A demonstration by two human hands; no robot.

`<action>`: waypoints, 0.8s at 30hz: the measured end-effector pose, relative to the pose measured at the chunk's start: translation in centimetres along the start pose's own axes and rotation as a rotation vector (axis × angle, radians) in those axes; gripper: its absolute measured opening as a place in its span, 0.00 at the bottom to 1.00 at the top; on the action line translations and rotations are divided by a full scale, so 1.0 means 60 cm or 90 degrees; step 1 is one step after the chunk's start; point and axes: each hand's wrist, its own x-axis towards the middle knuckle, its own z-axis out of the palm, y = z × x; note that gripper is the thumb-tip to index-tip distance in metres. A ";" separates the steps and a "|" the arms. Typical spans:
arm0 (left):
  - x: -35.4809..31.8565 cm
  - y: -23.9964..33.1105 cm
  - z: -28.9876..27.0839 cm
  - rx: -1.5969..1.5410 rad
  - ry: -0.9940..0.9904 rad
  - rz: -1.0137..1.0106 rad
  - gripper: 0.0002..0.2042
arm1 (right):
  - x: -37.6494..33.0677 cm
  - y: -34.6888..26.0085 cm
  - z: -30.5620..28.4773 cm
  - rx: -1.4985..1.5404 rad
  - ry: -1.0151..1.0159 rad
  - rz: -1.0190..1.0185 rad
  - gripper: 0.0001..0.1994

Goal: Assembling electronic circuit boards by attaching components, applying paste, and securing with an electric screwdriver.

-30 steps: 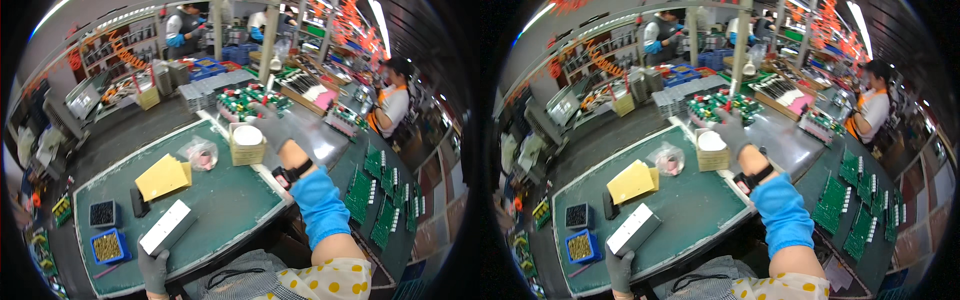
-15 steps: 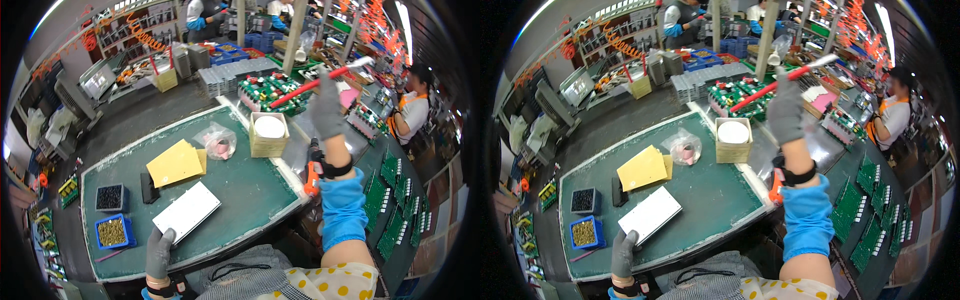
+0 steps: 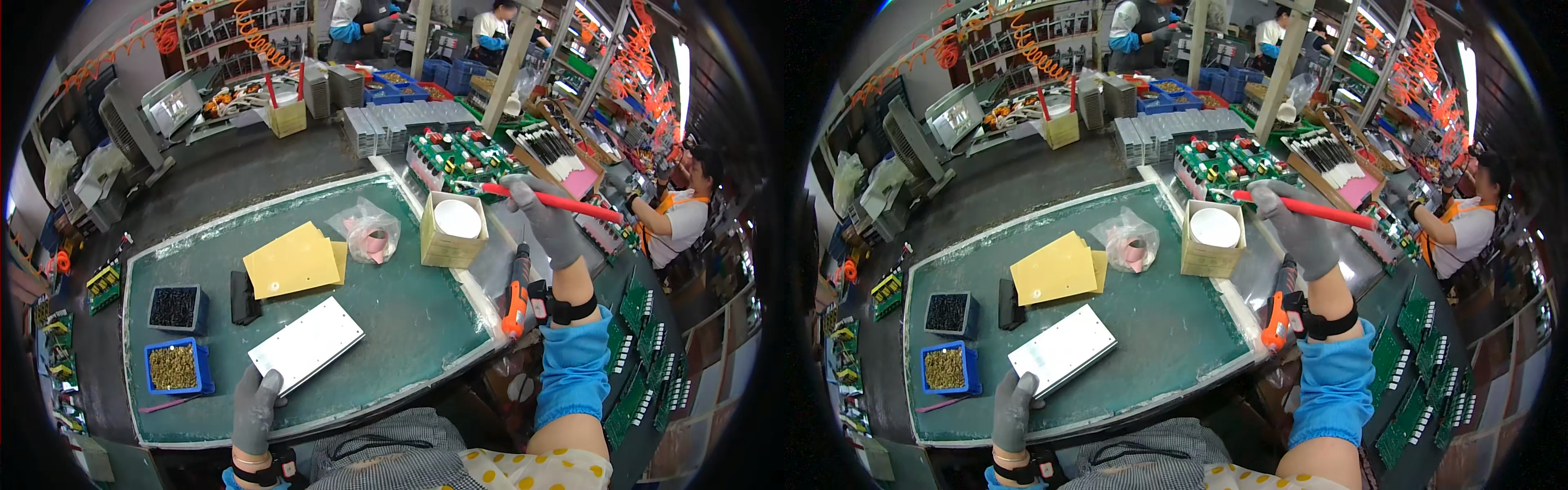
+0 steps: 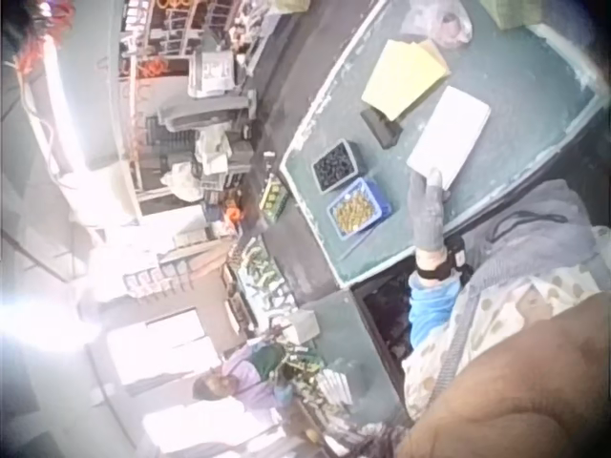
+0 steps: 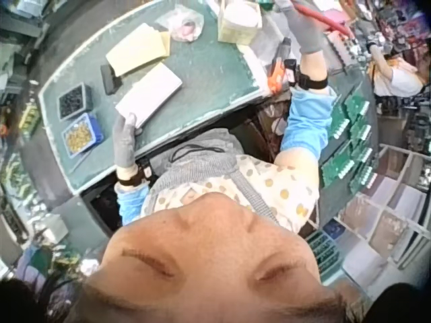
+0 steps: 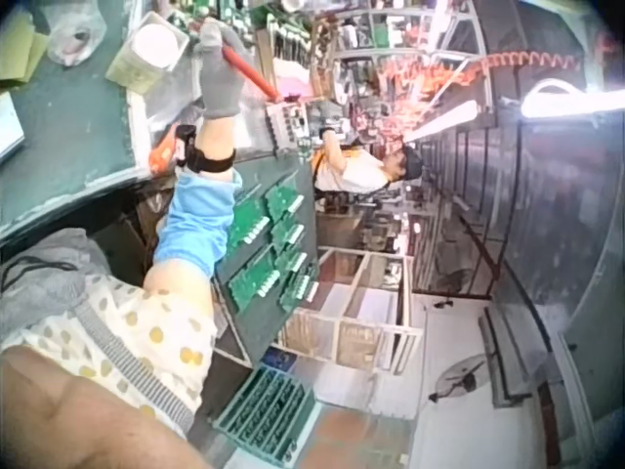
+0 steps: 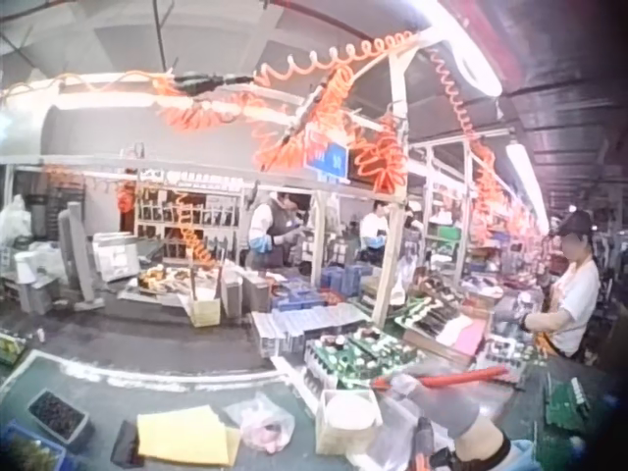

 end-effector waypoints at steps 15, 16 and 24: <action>0.006 -0.001 0.005 0.003 0.039 -0.017 0.27 | 0.008 0.110 0.075 -0.294 -0.149 0.197 0.20; 0.006 -0.002 0.005 0.000 0.036 -0.018 0.27 | 0.002 0.111 0.076 -0.250 -0.110 0.176 0.20; 0.002 -0.002 0.003 -0.005 0.038 0.000 0.31 | -0.029 0.112 0.072 -0.147 0.020 -0.001 0.14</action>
